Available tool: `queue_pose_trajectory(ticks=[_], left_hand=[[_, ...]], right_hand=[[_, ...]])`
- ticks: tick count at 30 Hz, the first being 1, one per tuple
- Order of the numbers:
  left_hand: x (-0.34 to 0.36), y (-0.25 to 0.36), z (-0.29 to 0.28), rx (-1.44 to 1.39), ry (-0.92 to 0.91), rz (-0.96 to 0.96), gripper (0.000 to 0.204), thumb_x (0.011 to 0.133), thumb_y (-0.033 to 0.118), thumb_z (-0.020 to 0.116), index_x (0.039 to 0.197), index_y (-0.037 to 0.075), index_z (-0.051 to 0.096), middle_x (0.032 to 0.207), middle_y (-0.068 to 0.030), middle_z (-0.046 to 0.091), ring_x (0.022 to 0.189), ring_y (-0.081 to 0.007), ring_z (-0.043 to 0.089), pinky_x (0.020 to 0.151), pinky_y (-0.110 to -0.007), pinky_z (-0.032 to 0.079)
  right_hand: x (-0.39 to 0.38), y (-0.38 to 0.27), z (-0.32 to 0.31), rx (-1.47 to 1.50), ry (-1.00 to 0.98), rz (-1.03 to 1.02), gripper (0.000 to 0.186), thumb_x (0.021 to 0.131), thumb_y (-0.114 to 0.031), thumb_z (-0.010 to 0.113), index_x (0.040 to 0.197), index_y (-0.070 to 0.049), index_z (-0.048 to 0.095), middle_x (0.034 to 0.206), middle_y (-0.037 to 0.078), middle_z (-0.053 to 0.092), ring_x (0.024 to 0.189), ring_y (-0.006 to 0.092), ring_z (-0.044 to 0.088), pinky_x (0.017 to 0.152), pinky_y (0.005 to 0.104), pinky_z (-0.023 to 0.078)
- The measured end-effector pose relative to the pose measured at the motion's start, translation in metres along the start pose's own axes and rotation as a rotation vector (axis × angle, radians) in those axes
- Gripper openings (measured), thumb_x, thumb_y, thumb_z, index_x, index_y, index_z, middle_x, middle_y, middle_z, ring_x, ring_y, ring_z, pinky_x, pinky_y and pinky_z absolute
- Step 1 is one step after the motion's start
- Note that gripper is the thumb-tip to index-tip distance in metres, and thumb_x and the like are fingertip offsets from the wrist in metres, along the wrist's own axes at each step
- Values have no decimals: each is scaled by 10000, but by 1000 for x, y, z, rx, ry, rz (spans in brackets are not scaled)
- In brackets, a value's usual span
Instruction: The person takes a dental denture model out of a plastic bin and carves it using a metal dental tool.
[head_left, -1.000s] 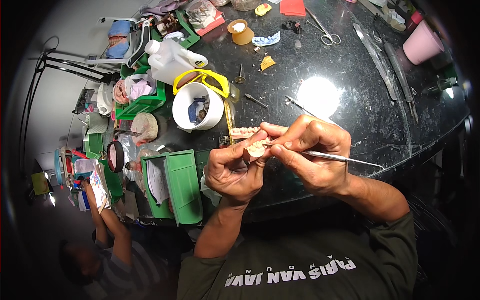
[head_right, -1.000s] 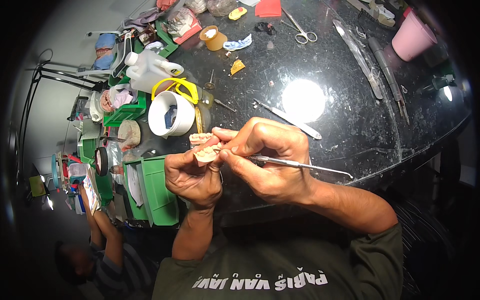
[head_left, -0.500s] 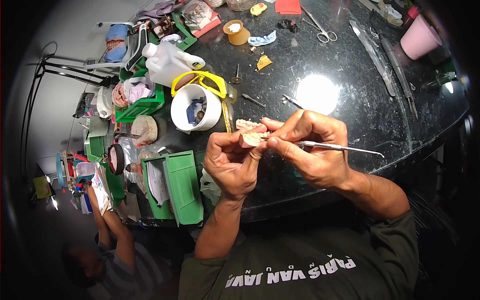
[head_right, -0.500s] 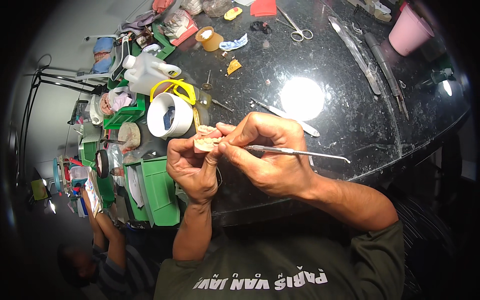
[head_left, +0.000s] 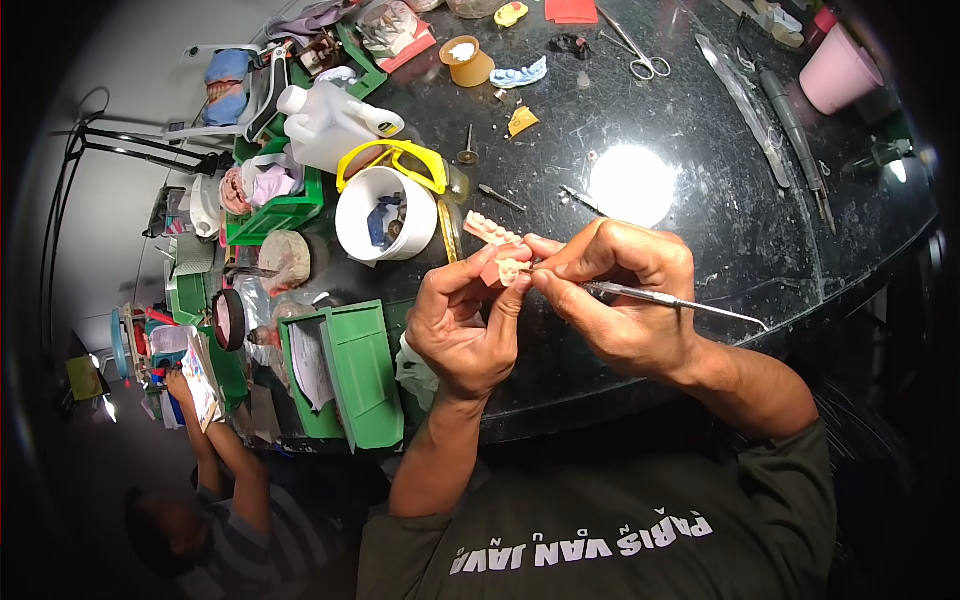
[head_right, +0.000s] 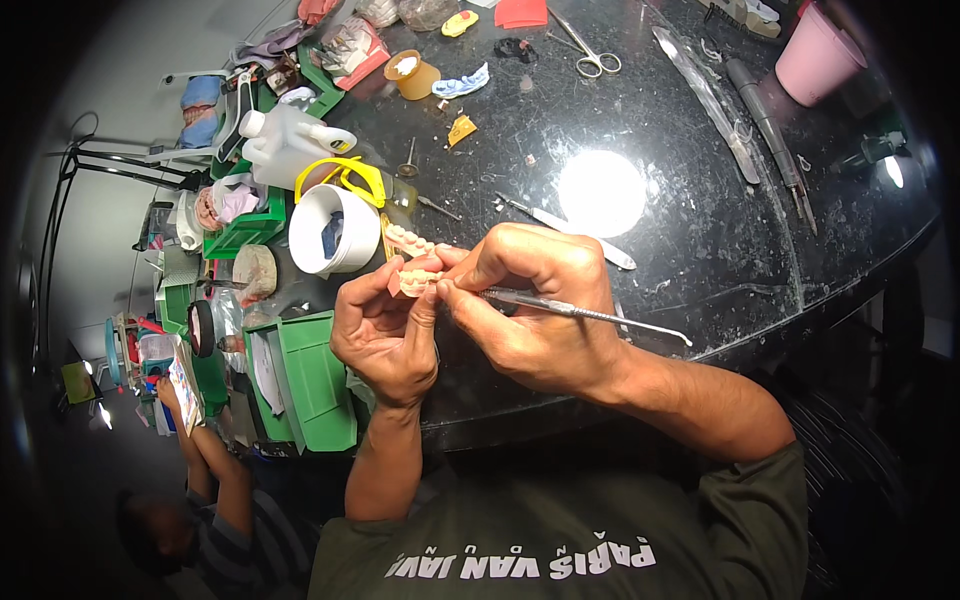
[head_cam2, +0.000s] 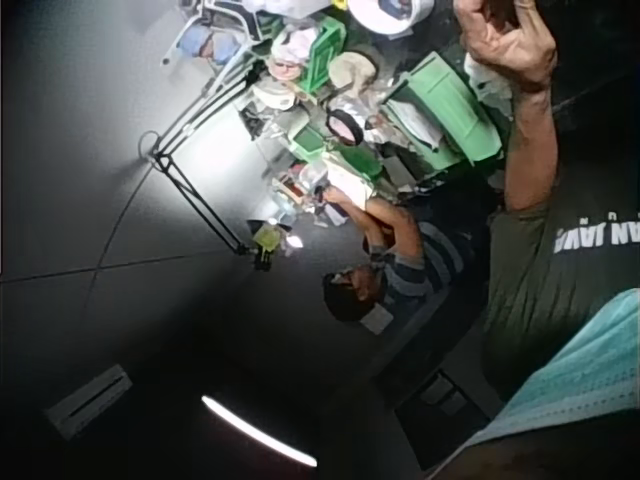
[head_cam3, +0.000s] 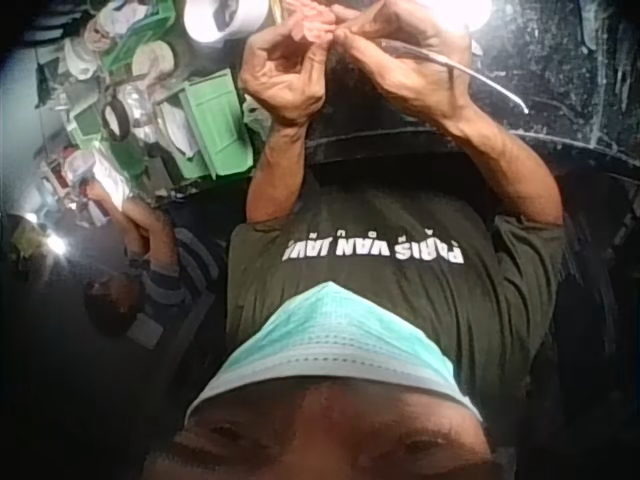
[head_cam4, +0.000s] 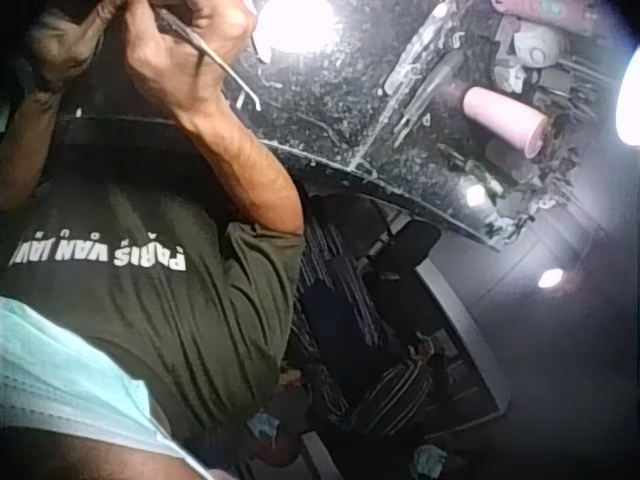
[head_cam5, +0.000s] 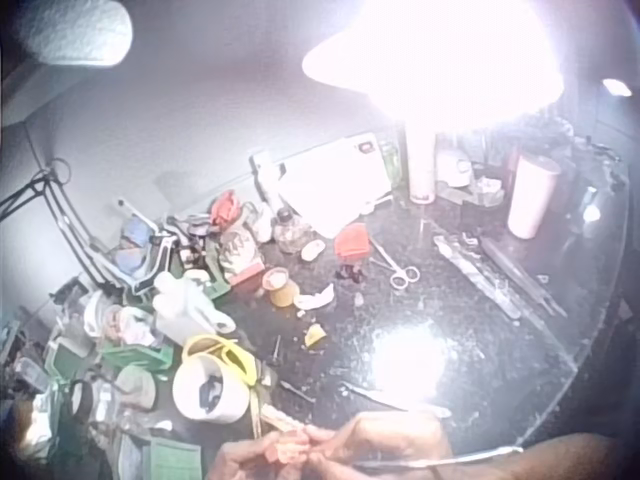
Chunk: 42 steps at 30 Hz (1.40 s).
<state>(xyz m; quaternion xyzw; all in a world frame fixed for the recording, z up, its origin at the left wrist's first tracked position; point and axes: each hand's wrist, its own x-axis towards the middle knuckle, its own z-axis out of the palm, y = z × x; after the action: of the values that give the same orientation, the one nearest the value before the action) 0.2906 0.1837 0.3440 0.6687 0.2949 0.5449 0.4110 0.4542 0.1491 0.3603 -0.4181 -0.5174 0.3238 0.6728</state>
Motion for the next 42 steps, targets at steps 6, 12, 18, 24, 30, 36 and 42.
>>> queue_pose_trajectory(ticks=[6, 12, 18, 24, 30, 36, 42], left_hand=[[-4, -2, 3, -20, 47, 2, 305, 872, -86, 746, 1120, -55, 572, 1045, -236, 727, 1019, -270, 732, 890, -338, 608], [-8, -2, 2, -19, 73, 11, 287, 855, -81, 768, 1051, -52, 560, 1036, -264, 726, 1000, -281, 740, 872, -336, 617], [-8, -1, -2, 23, 25, 14, 350, 846, -73, 781, 1077, -32, 523, 1050, -281, 712, 1026, -308, 732, 925, -375, 602], [-7, -5, 0, 1, 48, 63, 300, 842, -75, 784, 1045, -52, 564, 1031, -275, 732, 1009, -282, 739, 890, -346, 617], [-8, -8, -1, -31, 36, 34, 306, 853, -68, 777, 1073, -46, 566, 1036, -245, 737, 1014, -265, 739, 903, -339, 611], [0, -2, -3, -161, 15, -67, 334, 881, -44, 760, 1159, -39, 574, 1072, -202, 736, 1004, -216, 733, 923, -324, 594], [0, -2, -4, -140, 8, -78, 381, 890, -40, 752, 1226, -51, 573, 1079, -188, 736, 1018, -203, 724, 923, -312, 590]], right_hand=[[-2, 0, 1, 34, 14, 41, 124, 804, 43, 773, 747, 36, 663, 774, 144, 729, 743, 197, 742, 758, 335, 619], [1, -1, 1, 61, -19, 23, 108, 808, 48, 770, 745, 42, 682, 778, 146, 729, 776, 206, 751, 848, 379, 633], [5, -2, -2, 138, -68, 45, 114, 833, 68, 746, 749, 54, 670, 790, 137, 725, 795, 197, 747, 896, 403, 623], [8, -1, -4, 171, -96, 85, 134, 835, 67, 744, 737, 53, 653, 752, 124, 704, 753, 172, 726, 909, 403, 616], [6, -6, -6, 100, -112, 59, 143, 829, 60, 754, 732, 54, 649, 745, 119, 699, 750, 156, 718, 900, 374, 612], [5, -7, -5, 102, -83, 39, 148, 818, 51, 771, 740, 40, 645, 743, 102, 701, 741, 143, 718, 826, 334, 614], [4, -7, -4, 48, -56, 73, 143, 817, 48, 773, 747, 36, 648, 739, 98, 701, 738, 140, 717, 771, 312, 607]])
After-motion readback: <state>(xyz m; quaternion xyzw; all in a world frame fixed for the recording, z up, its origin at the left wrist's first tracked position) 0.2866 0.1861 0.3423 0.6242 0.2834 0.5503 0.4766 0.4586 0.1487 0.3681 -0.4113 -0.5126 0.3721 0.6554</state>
